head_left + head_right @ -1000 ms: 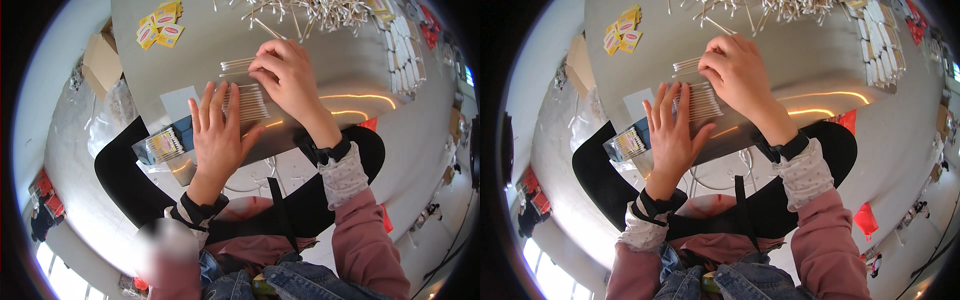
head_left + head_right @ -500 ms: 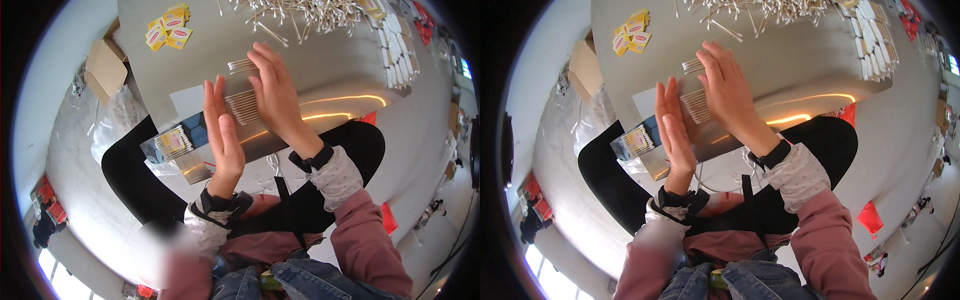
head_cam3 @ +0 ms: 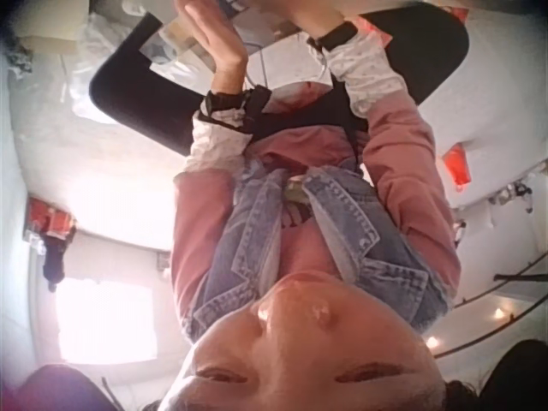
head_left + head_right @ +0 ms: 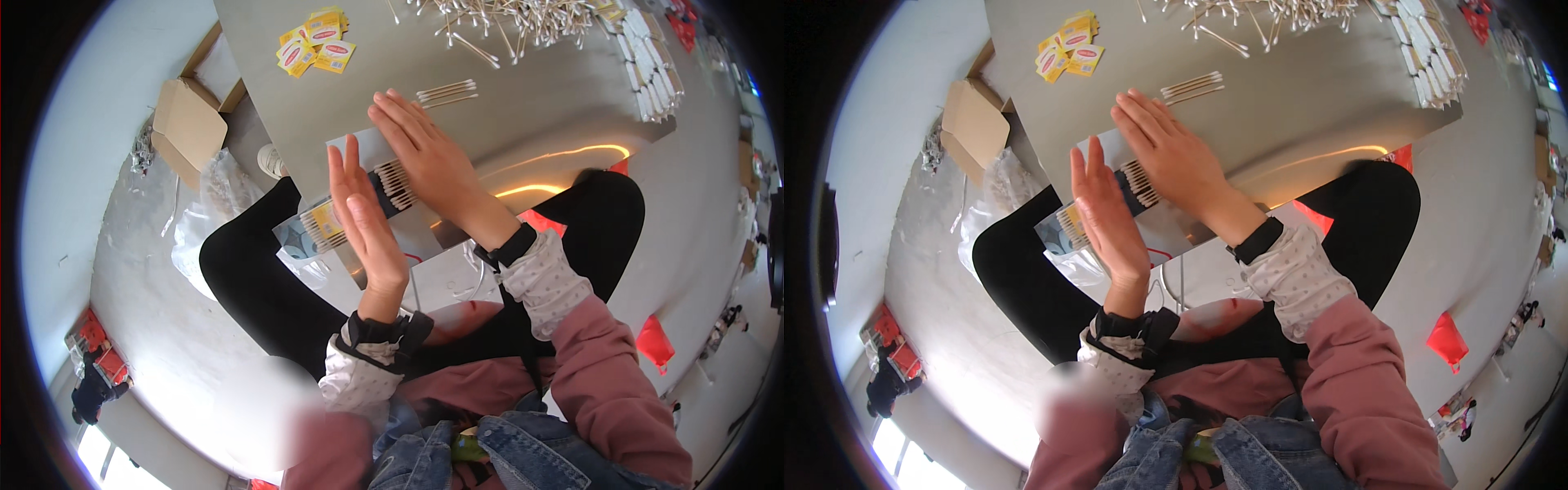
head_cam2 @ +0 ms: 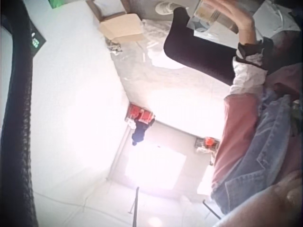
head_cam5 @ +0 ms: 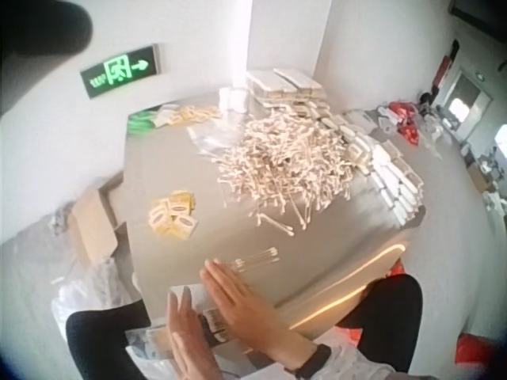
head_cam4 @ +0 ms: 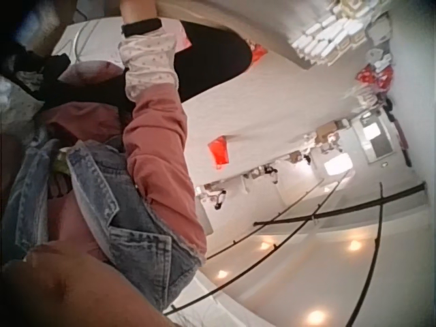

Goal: Sorting and aligning cotton swabs onto a surface and placing them into a package.

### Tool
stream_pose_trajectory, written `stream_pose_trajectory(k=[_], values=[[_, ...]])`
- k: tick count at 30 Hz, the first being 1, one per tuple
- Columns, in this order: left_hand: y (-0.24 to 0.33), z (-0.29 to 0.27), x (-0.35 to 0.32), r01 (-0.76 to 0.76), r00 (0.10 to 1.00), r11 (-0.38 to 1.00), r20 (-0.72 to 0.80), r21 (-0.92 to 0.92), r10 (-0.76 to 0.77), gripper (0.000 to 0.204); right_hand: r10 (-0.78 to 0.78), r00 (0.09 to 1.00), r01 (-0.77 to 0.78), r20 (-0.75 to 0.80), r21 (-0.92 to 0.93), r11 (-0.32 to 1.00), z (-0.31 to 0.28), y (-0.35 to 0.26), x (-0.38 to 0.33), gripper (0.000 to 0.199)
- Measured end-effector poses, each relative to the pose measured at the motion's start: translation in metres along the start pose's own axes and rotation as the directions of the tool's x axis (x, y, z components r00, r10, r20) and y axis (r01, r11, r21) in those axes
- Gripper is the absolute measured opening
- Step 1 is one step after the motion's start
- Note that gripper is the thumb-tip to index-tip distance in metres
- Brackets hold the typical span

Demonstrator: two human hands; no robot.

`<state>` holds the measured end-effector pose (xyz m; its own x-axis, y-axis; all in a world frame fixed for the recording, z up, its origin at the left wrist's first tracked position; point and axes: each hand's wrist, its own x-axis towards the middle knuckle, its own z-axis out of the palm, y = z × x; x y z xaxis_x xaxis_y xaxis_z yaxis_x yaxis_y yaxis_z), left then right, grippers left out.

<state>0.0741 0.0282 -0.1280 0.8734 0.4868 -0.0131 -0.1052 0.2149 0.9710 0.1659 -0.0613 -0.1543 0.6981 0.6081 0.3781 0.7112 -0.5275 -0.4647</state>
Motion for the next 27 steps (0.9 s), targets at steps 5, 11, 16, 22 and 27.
stream_pose_trajectory(k=[5,11,16,22,27], values=[[-0.006,0.005,-0.004,-0.003,1.0,0.998,-0.031,-0.056,0.001,0.068,0.013,1.0,-0.014,0.014,0.036,0.999,0.008,-0.013,0.004,0.046],[-0.005,0.003,-0.007,-0.008,0.992,0.991,-0.129,-0.135,-0.009,0.069,0.024,1.0,-0.022,0.021,-0.095,0.995,0.01,-0.013,0.004,0.044],[-0.012,0.008,-0.007,-0.092,0.992,0.991,-0.095,-0.096,0.083,0.071,0.035,0.999,-0.034,0.021,-0.044,0.998,0.009,-0.019,0.006,0.043],[-0.005,0.007,-0.006,-0.025,0.986,0.977,-0.167,-0.212,-0.011,0.069,-0.018,0.998,0.026,0.059,-0.129,0.991,0.008,-0.017,0.004,0.045],[-0.01,0.005,0.0,-0.031,0.99,0.984,-0.144,-0.173,0.005,0.068,-0.007,0.998,0.014,0.057,-0.117,0.993,0.009,-0.017,0.004,0.047]])
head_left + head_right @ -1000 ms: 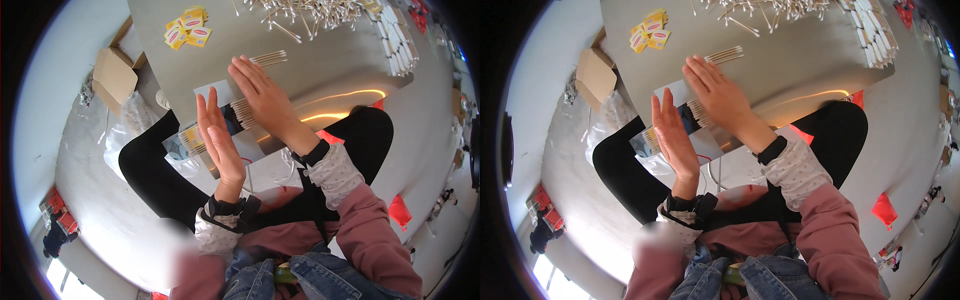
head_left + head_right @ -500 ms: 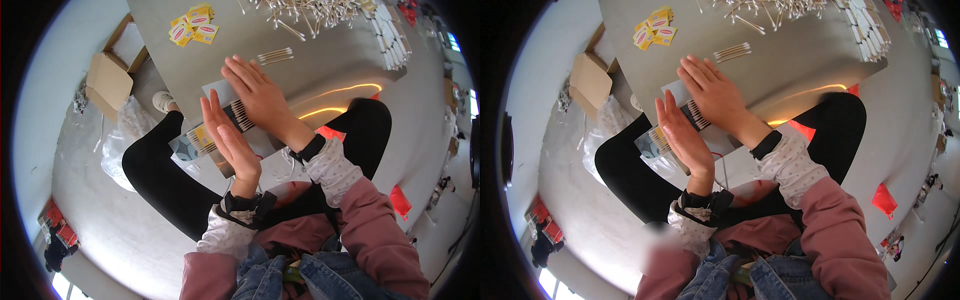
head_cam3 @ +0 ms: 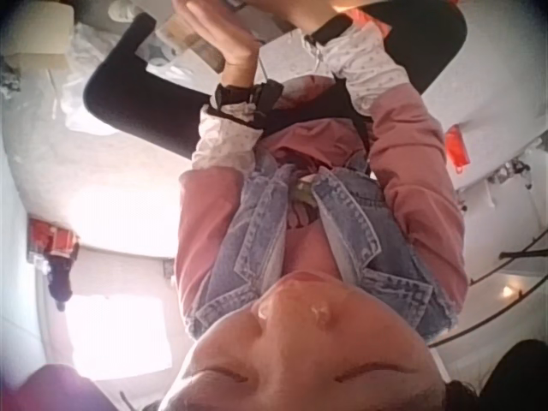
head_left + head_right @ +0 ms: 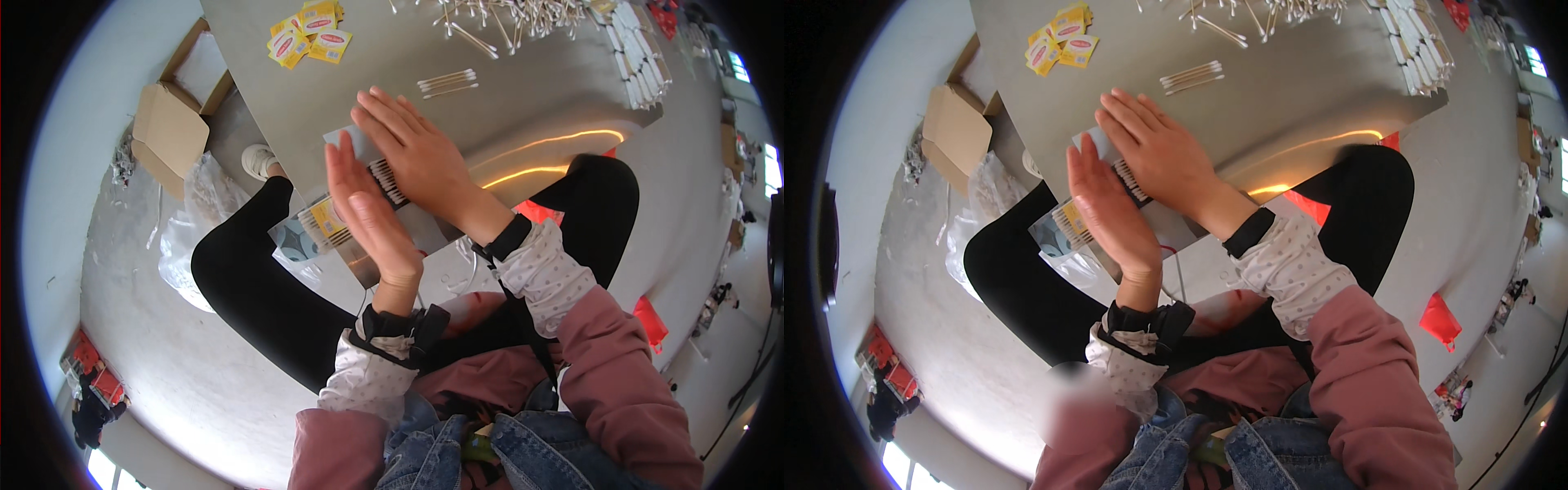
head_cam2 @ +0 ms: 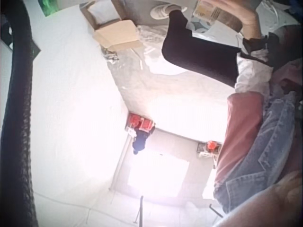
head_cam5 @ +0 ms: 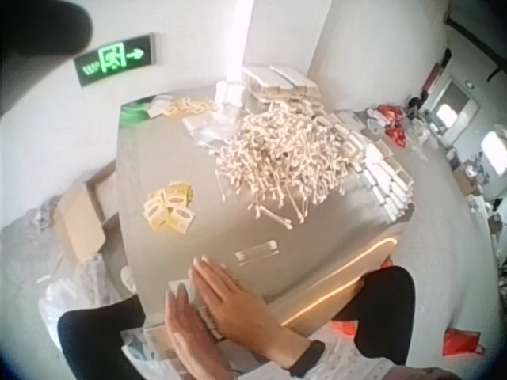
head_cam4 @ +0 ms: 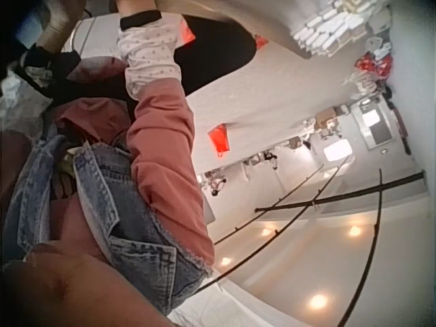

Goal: Sorting and aligning cotton swabs onto a surface and placing them into a package.

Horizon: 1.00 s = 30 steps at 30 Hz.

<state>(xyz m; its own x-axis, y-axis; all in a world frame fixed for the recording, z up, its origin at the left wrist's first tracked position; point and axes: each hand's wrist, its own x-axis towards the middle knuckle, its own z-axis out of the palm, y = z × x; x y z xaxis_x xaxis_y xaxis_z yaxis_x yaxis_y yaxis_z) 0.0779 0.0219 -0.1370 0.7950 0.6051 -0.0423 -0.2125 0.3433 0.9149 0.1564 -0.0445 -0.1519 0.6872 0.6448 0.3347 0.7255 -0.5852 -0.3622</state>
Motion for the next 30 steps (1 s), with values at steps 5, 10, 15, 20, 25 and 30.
stream_pose_trajectory(k=[5,10,15,20,25,30], values=[[0.005,0.0,-0.004,-0.008,1.0,1.0,0.024,0.009,0.008,0.066,0.013,1.0,-0.013,-0.009,0.021,1.0,0.005,-0.002,0.001,0.047],[0.04,-0.018,-0.031,0.15,0.986,0.962,-0.1,0.226,-0.13,0.043,0.029,0.999,-0.029,-0.038,0.006,1.0,0.007,0.001,-0.001,0.051],[0.05,-0.037,-0.061,-0.162,0.902,0.523,0.34,0.837,-0.265,0.053,-0.004,0.999,0.005,-0.05,0.012,1.0,0.006,0.001,0.002,0.044],[0.047,-0.034,-0.057,-0.254,0.91,0.371,0.351,0.893,-0.22,0.06,0.008,0.998,-0.005,-0.058,0.049,0.999,0.007,-0.001,0.003,0.049],[0.047,-0.031,-0.052,-0.204,0.912,0.395,0.32,0.896,-0.255,0.059,0.016,0.998,-0.014,-0.053,0.047,0.999,0.006,0.001,0.001,0.048],[0.046,-0.034,-0.048,-0.179,0.915,0.435,0.312,0.882,-0.257,0.055,0.015,0.999,-0.013,-0.046,0.038,0.999,0.005,-0.001,0.002,0.049]])
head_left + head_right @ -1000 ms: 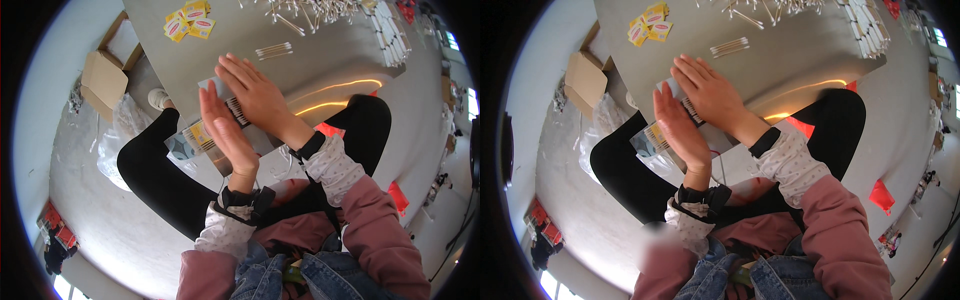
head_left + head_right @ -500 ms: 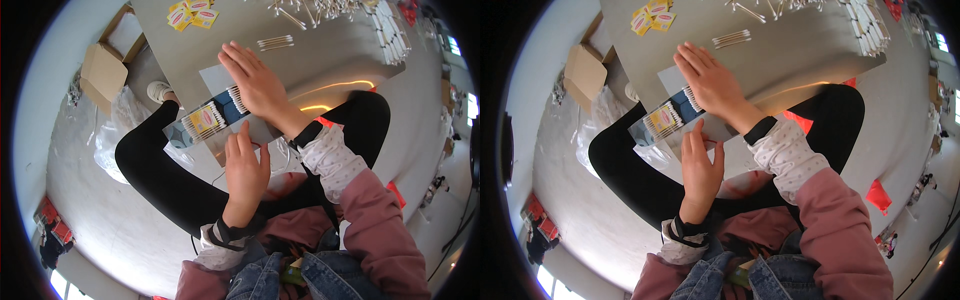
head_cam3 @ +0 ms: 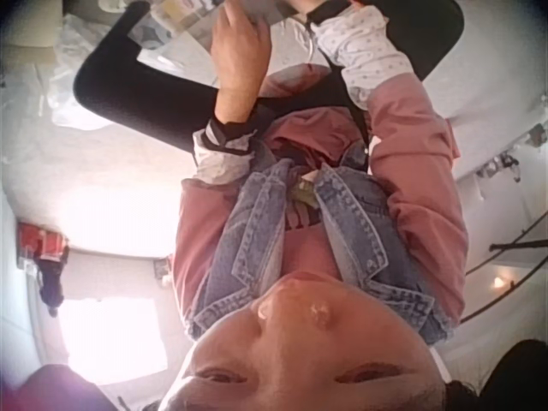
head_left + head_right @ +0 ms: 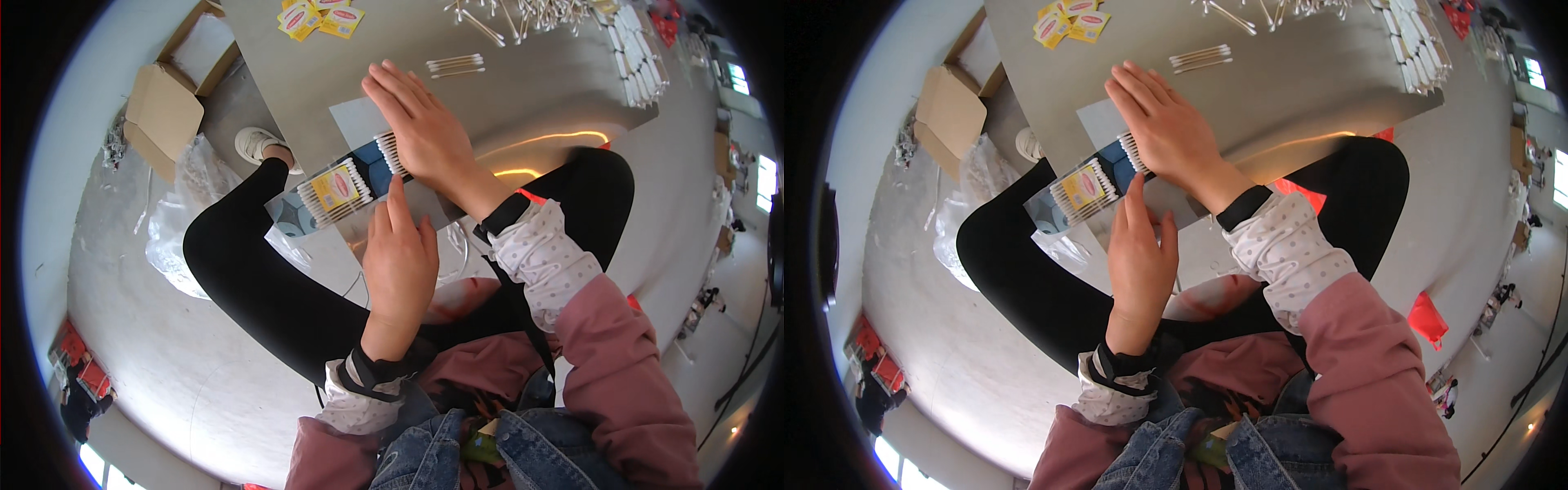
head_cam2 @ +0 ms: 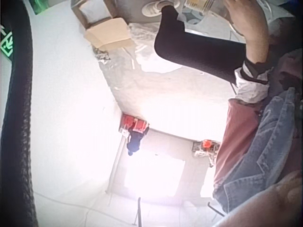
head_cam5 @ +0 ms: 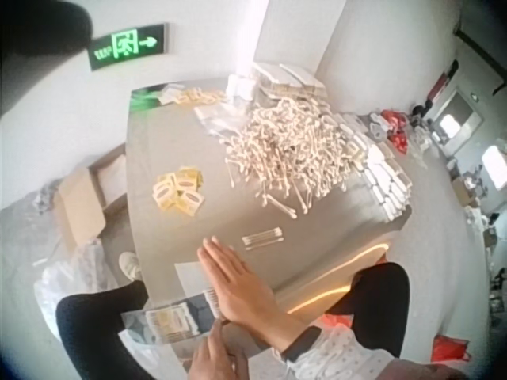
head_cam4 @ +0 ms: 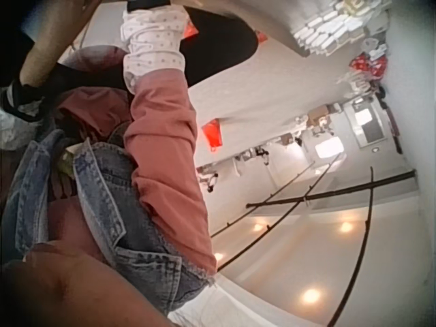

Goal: Sorting and aligning cotton swabs onto a surface and placing them into a package.

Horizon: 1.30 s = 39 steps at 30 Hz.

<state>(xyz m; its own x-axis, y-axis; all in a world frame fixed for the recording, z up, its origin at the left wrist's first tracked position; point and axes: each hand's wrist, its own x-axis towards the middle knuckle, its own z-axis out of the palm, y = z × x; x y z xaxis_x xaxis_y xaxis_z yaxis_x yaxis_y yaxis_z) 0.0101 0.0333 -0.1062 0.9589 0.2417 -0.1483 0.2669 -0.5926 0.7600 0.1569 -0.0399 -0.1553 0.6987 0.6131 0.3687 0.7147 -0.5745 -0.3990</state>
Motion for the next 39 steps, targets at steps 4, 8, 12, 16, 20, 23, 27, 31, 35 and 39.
stream_pose_trajectory(k=[4,8,12,16,20,23,27,31,35,39], values=[[-0.002,0.0,0.003,0.039,0.999,0.999,-0.002,-0.037,-0.039,0.052,-0.007,1.0,0.008,0.012,-0.065,0.998,-0.002,0.001,0.0,0.045],[0.001,-0.004,0.009,0.117,0.992,0.991,0.048,-0.065,-0.114,0.052,0.001,1.0,0.0,0.013,-0.056,0.998,-0.002,0.001,-0.001,0.045],[-0.002,-0.002,0.009,0.076,0.997,0.997,0.01,-0.008,-0.075,0.051,-0.003,1.0,0.003,0.013,-0.052,0.999,-0.002,0.001,0.0,0.044],[0.001,-0.001,0.01,0.109,0.994,0.993,0.013,-0.045,-0.109,0.051,0.007,1.0,-0.007,0.014,-0.043,0.999,-0.002,0.002,-0.001,0.044],[0.001,-0.003,0.013,0.102,0.995,0.995,0.014,-0.009,-0.102,0.052,0.009,1.0,-0.008,0.009,-0.041,0.999,-0.001,0.001,-0.002,0.044],[0.001,-0.002,0.013,0.08,0.997,0.996,-0.005,0.026,-0.079,0.052,0.007,1.0,-0.007,0.01,-0.044,0.999,-0.001,0.001,-0.001,0.044],[0.003,-0.002,0.014,0.1,0.995,0.995,0.002,0.017,-0.1,0.054,0.008,1.0,-0.007,0.018,-0.045,0.999,-0.001,0.002,-0.002,0.045],[0.001,0.0,0.015,0.082,0.997,0.996,-0.013,0.046,-0.082,0.057,0.011,0.999,-0.01,0.034,-0.04,0.999,-0.003,0.001,-0.002,0.047],[0.0,0.0,0.017,0.06,0.998,0.995,-0.026,0.084,-0.058,0.058,0.012,0.999,-0.011,0.033,-0.032,0.999,-0.003,-0.001,-0.001,0.048],[0.0,0.002,0.018,0.057,0.998,0.992,-0.021,0.11,-0.055,0.058,0.008,0.999,-0.006,0.032,-0.042,0.999,-0.003,0.0,-0.002,0.049]])
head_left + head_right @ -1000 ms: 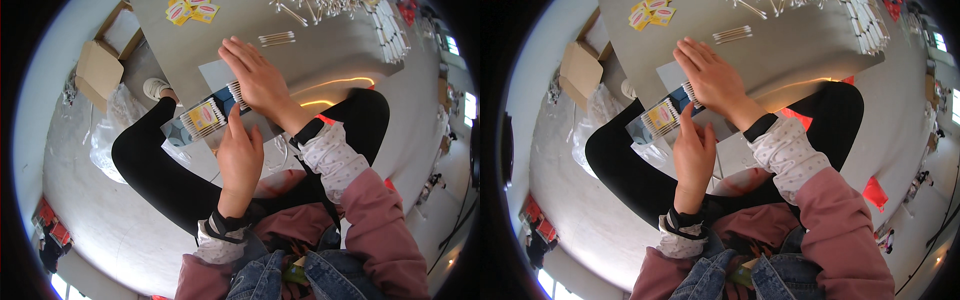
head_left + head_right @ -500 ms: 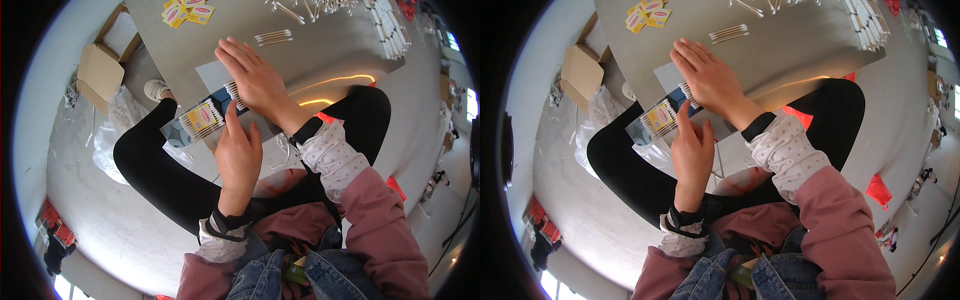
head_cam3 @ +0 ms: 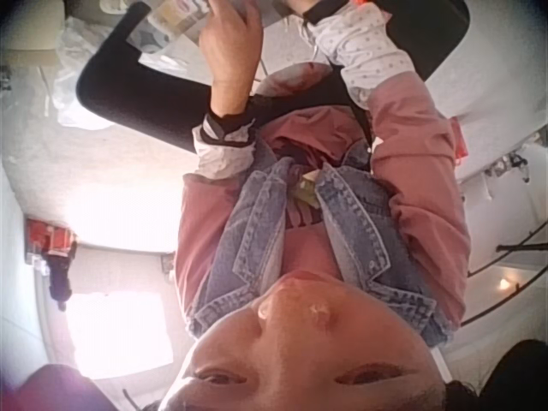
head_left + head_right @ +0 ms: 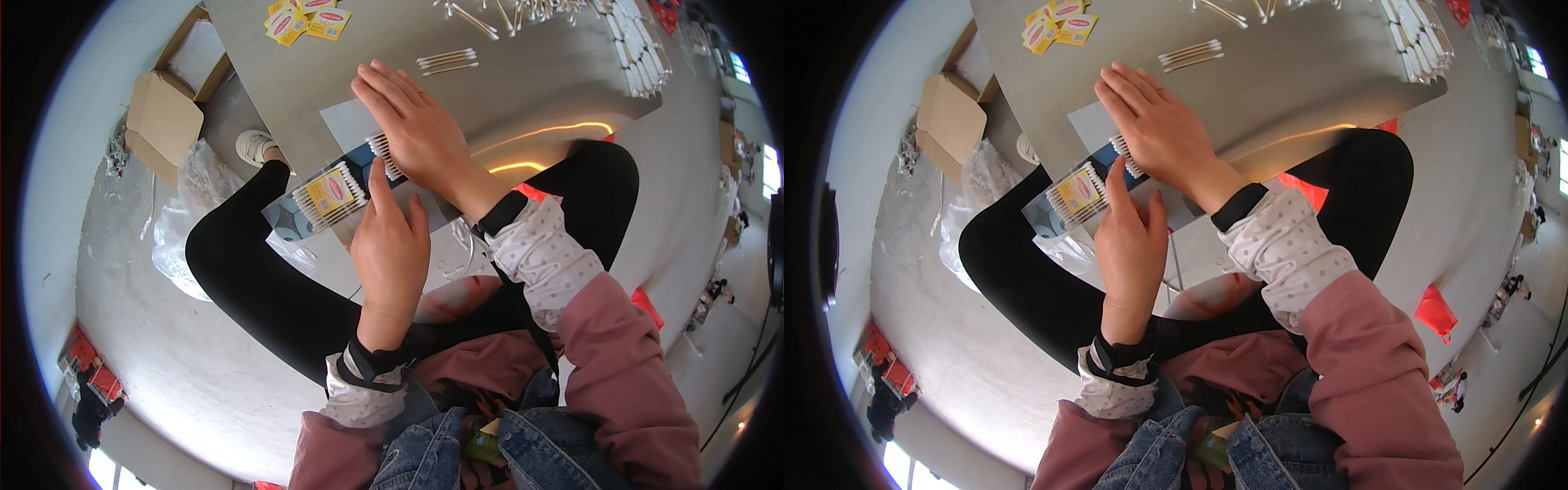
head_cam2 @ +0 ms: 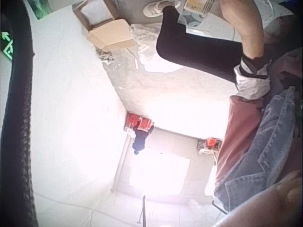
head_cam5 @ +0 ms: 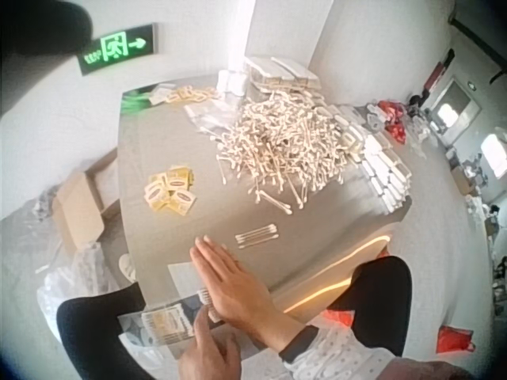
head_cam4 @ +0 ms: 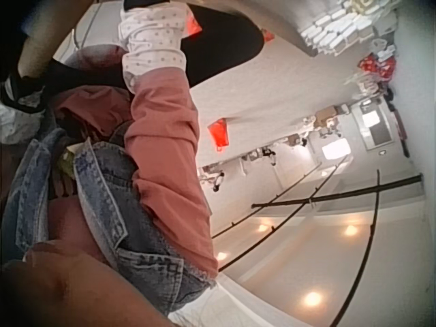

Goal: Sorting and aligning cotton swabs onto a surface and placing them into a package.

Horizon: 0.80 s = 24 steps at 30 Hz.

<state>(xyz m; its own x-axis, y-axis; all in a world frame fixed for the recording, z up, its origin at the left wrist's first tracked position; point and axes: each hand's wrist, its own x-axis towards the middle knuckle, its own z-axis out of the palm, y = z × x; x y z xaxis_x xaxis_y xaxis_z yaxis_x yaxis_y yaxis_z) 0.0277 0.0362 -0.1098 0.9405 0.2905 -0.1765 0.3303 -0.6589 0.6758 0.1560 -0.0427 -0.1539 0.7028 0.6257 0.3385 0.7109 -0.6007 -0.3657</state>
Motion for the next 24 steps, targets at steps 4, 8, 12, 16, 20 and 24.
stream_pose_trajectory(k=[4,8,12,16,20,24], values=[[0.001,0.0,0.0,0.0,1.0,1.0,0.004,0.004,0.0,0.06,-0.005,1.0,0.005,-0.001,-0.003,1.0,0.0,0.001,-0.001,0.051],[0.004,-0.007,0.004,0.054,0.997,0.999,0.048,0.006,-0.054,0.063,0.001,1.0,-0.001,0.002,0.015,1.0,-0.001,-0.001,0.0,0.052],[0.004,-0.007,0.006,0.062,0.996,0.998,0.065,0.025,-0.063,0.063,0.004,1.0,-0.004,0.005,0.02,1.0,-0.001,-0.001,0.0,0.053],[0.005,-0.006,0.006,0.062,0.995,0.997,0.069,0.054,-0.066,0.063,0.003,1.0,-0.004,0.007,0.019,1.0,0.0,0.0,0.0,0.053],[0.005,-0.006,0.006,0.065,0.995,0.995,0.065,0.072,-0.069,0.063,-0.001,1.0,0.001,0.002,0.016,1.0,-0.001,0.0,0.0,0.053],[0.01,-0.011,0.008,0.108,0.991,0.994,0.082,0.001,-0.108,0.066,-0.007,1.0,0.007,-0.003,0.021,1.0,0.001,0.0,0.001,0.053]])
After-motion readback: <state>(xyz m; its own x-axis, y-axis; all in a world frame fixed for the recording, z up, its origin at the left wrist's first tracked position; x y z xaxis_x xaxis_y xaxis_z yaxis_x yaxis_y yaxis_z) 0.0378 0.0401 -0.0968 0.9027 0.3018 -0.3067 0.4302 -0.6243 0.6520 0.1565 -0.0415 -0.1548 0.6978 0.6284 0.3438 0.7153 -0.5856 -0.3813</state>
